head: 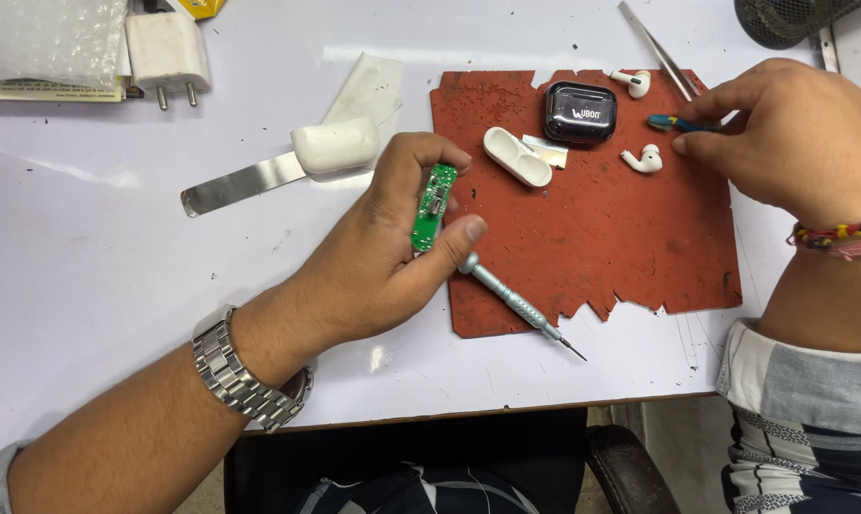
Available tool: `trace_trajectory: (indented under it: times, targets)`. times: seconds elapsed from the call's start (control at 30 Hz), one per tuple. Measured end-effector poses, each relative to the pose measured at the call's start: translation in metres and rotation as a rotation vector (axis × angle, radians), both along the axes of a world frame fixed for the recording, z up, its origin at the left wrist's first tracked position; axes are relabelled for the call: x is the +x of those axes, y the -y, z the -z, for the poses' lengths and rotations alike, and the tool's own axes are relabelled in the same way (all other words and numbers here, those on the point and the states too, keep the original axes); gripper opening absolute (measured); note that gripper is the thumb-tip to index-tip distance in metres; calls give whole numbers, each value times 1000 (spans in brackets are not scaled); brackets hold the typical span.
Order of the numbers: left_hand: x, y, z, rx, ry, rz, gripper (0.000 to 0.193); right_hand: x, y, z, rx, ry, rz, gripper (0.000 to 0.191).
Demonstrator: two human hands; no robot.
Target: The person disassembles a white wireless earbuds charging case using tweezers and a precision screwdriver. They remove the internal circuit board, unscrew components, and clean the board with a brush. The case remains open at the end of the clip.
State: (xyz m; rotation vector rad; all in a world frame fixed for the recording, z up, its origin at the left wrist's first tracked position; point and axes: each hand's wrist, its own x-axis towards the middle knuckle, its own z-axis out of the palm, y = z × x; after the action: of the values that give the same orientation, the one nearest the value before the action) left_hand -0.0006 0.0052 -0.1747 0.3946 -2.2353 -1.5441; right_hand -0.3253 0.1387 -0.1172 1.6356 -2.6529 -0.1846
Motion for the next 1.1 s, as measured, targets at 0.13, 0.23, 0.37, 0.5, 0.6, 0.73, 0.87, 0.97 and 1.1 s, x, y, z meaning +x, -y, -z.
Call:
trace_trajectory:
  times: [0.13, 0.23, 0.37, 0.5, 0.6, 0.73, 0.87, 0.97, 1.1]
  targets:
    - [-4, -2, 1, -259, -136, -3, 44, -3, 0, 1, -76, -42, -72, 20]
    - [-6, 0, 3, -93, -71, 13, 40, -3, -4, 1, -270, 113, -163, 16]
    - [-10, 1, 10, 28, 127, 3, 35, -2, -9, 11, -468, 257, -225, 14]
    - [-9, 5, 14, -289, -92, -145, 28, 14, -3, 23, -723, 683, -274, 14]
    - [-11, 10, 14, -250, -127, -231, 26, 50, -2, 21, -436, 632, -137, 9]
    - [-17, 11, 17, -189, -182, -277, 26, 108, 4, 18, 131, 592, -132, 25]
    - [-19, 12, 18, -167, -195, -288, 25, 129, 8, 19, 8, 646, -445, 37]
    - [-20, 13, 16, -144, -159, -262, 25, 122, 9, 18, 52, 563, -303, 33]
    - [-17, 13, 14, -141, -187, -253, 25, 106, 10, 11, 75, 285, -92, 33]
